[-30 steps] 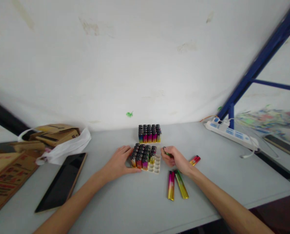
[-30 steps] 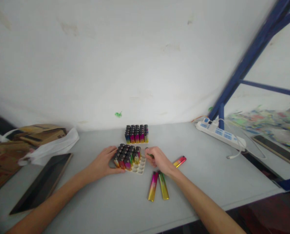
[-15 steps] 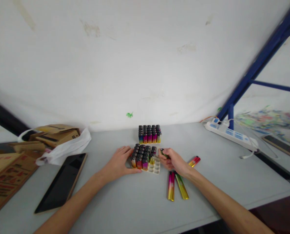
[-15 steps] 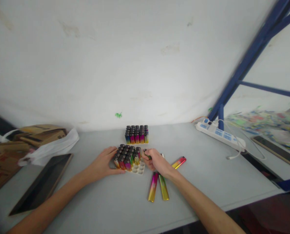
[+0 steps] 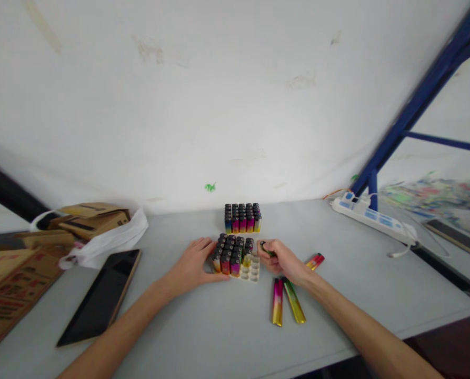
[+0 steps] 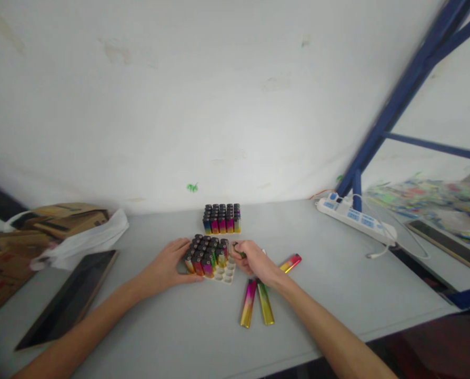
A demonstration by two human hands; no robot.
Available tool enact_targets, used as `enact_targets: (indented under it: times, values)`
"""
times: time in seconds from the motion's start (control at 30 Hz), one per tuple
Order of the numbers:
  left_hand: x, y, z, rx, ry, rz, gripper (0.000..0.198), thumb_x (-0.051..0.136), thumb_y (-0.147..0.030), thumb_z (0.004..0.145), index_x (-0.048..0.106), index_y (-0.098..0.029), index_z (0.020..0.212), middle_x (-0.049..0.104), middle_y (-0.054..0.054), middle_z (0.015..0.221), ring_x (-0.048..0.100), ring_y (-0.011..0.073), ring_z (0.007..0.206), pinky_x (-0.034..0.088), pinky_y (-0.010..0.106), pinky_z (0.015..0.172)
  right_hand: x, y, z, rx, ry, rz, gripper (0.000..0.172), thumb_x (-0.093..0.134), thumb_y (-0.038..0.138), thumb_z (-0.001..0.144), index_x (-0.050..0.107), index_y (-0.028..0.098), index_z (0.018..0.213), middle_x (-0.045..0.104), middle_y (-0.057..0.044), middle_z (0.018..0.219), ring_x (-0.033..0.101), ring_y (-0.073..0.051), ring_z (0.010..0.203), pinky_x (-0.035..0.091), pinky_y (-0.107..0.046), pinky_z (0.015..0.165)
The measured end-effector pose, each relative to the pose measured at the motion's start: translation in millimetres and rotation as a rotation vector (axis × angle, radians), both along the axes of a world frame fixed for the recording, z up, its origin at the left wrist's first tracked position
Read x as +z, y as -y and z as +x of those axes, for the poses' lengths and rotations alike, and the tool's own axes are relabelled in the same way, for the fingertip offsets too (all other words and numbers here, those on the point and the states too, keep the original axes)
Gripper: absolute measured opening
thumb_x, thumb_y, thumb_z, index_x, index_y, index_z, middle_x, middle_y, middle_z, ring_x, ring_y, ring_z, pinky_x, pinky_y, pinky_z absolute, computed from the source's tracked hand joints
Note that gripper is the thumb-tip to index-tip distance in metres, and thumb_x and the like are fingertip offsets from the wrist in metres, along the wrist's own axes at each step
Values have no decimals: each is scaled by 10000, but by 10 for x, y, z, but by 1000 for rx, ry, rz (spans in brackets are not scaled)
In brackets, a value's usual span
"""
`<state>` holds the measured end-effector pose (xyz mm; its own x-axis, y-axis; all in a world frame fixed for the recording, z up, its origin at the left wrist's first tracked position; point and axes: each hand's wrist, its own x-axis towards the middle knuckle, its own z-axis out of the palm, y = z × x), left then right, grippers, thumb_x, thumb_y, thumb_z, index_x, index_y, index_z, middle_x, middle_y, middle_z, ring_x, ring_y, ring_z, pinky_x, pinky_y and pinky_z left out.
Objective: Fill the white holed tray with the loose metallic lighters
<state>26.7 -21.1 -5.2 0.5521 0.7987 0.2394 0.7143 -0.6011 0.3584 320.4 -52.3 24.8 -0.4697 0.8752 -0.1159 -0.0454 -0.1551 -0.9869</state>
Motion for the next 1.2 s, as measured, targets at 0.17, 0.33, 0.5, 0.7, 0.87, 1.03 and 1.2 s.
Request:
enact_targets:
  times: [0.17, 0.33, 0.5, 0.7, 0.87, 1.03, 1.2]
  values:
    - [15, 5, 6, 4, 5, -12, 717, 841, -787, 740, 753, -235, 1188, 759, 106, 1177, 697, 359, 1123, 552, 475, 1035, 20, -15, 48, -19, 55, 92, 538, 514, 735, 998, 497, 236, 796, 335, 72, 642, 250, -118, 544, 223, -264, 502]
    - [4, 1, 7, 5, 5, -15, 742, 836, -799, 733, 749, -233, 1205, 756, 115, 1191, 695, 377, 1129, 555, 491, 1035, 115, 23, 118, -44, 117, 348, 504, 490, 694, 1076, 555, 228, 893, 499, 24, 762, 430, -146, 640, 385, -289, 624]
    - [12, 9, 14, 4, -9, -20, 731, 848, -793, 731, 742, -231, 1186, 749, 116, 1179, 695, 381, 1140, 548, 486, 1036, 217, 67, 172, -88, 391, 708, 295, 587, 497, 1088, 663, 236, 975, 623, -55, 948, 582, -216, 859, 460, -331, 759]
    - [7, 8, 12, 7, -26, -18, 743, 864, -787, 722, 737, -221, 1186, 749, 121, 1195, 696, 384, 1147, 544, 490, 1040, 165, 87, 161, -92, 520, 786, 226, 657, 446, 1051, 657, 243, 951, 615, 2, 744, 574, -191, 675, 450, -330, 696]
    - [-18, 1, 9, 12, -10, -11, 764, 862, -794, 715, 740, -226, 1211, 755, 124, 1213, 692, 393, 1170, 547, 485, 1033, 88, 82, 163, -19, 537, 719, 289, 685, 517, 1034, 654, 238, 966, 703, -3, 761, 653, -189, 674, 496, -307, 687]
    - [-12, 4, 18, 8, -12, -4, 766, 855, -795, 723, 733, -217, 1211, 755, 126, 1217, 696, 385, 1169, 542, 491, 1058, 131, 66, 230, 82, 640, 777, 429, 594, 630, 1066, 689, 218, 998, 739, -29, 820, 684, -195, 729, 500, -295, 704]
    - [-3, 3, 17, 13, -32, -2, 747, 872, -773, 718, 731, -221, 1201, 758, 122, 1208, 699, 386, 1168, 548, 481, 1044, 85, 36, 196, 101, 804, 881, 440, 581, 604, 1087, 711, 205, 954, 745, -42, 808, 661, -194, 704, 430, -284, 673]
